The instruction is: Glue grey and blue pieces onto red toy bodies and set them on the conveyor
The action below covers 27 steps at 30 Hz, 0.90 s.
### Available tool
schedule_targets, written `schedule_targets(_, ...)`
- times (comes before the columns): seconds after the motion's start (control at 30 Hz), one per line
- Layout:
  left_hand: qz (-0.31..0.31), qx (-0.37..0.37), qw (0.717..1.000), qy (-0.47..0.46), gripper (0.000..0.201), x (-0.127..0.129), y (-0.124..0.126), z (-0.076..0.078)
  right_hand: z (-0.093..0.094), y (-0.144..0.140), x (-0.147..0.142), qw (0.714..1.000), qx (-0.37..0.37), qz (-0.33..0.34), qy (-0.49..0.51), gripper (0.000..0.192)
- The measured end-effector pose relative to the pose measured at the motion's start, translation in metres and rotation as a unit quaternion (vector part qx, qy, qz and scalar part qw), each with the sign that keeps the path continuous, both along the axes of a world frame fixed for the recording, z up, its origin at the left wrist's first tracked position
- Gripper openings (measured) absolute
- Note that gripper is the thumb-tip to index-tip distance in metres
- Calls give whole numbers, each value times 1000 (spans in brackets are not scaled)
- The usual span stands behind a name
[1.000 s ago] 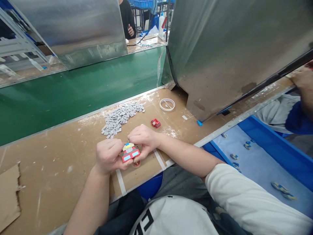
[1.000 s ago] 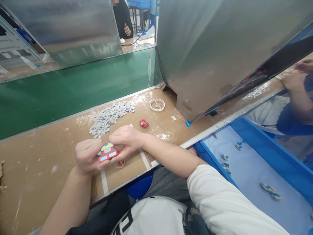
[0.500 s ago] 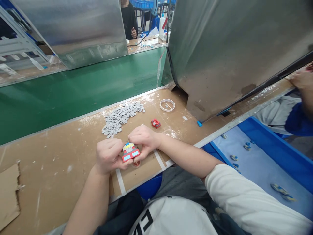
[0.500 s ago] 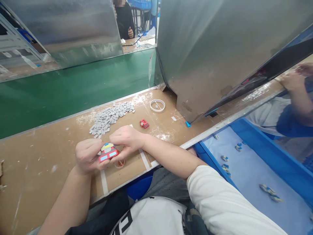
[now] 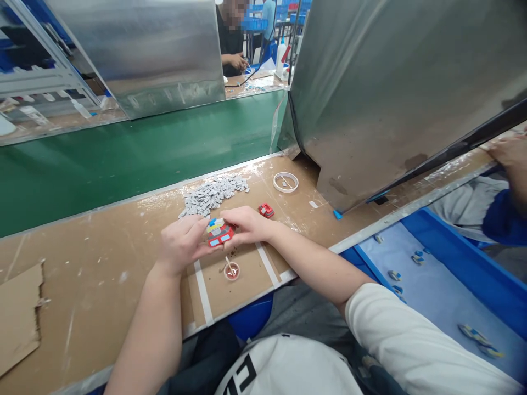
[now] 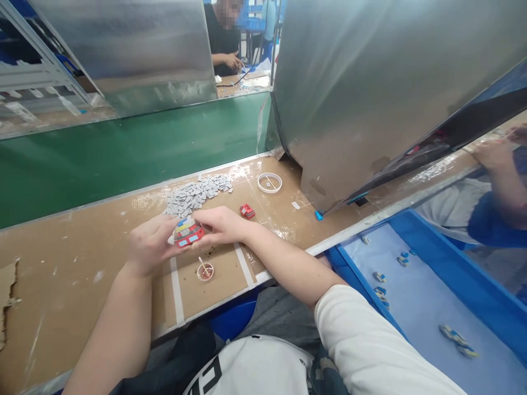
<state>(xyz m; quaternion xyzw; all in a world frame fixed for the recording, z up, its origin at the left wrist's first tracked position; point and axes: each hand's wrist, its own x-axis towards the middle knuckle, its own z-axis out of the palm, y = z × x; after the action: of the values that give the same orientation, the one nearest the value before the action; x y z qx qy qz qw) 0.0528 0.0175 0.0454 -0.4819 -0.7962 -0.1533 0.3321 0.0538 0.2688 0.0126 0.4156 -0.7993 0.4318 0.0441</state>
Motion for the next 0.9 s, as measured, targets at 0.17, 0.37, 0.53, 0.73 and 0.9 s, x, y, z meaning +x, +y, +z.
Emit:
schedule_targets(0.17, 49, -42, 997, -32, 45, -10, -8, -10, 0, -6, 5, 987, -81, 7, -139, 55)
schedule_targets(0.37, 152, -14, 981, -118, 36, -11, 1, -23, 10, -9, -2, 974, -87, -88, -188, 53)
schedule_targets(0.53, 210, 59, 956, -198, 35, -15, 15, -35, 21, 20, -85, 962, -2, -249, -114, 41)
schedule_targets(0.73, 104, 52, 962, -248, 21, -22, 16, -45, 10, 79, -194, 916, 61, -387, -88, 28)
schedule_targets(0.9, 82, 65, 961, -254, 21, -23, 15, -49, -9, 107, -220, 896, 117, -426, -54, 46)
